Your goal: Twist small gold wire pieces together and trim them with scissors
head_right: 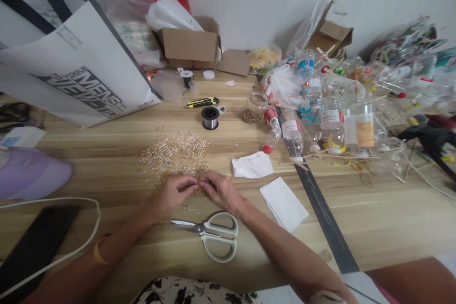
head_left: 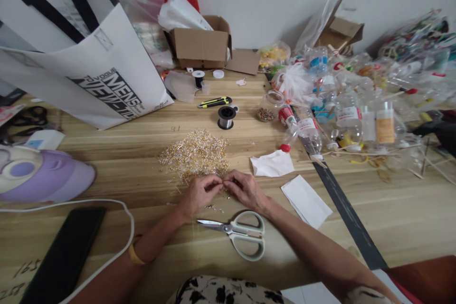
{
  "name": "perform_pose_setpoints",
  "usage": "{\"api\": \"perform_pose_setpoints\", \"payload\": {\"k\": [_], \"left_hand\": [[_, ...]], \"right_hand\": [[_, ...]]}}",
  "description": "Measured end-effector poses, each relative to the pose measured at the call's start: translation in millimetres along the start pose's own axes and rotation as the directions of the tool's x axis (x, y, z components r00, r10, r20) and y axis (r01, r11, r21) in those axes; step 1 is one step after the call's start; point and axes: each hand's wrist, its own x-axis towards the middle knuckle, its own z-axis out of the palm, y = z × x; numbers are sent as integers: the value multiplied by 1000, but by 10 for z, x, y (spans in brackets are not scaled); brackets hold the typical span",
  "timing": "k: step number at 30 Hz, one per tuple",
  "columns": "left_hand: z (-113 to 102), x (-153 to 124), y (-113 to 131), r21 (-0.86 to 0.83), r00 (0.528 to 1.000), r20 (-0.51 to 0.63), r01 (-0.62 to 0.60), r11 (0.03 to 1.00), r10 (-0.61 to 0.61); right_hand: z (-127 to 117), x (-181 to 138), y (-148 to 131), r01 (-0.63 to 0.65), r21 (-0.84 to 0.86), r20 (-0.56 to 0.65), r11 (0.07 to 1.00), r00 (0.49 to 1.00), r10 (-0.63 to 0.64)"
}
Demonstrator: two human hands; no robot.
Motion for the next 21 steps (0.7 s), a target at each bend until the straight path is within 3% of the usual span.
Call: {"api": "perform_pose_setpoints", "payload": {"k": [9,14,21], "left_hand": [[0,-21,-1,141,999,-8,-46,989,48],[-7,-28,26,136,995,-23,-88,987,92],[23,-39,-6,216,966,-79,-223,951,245]], "right_hand": [[-21,-18,-5,-16,16,18,1000,1000,16],[-3,-11,14,-118,193,35,974,993,114],[9,30,-43,-247,440,70,863,968,241]]}}
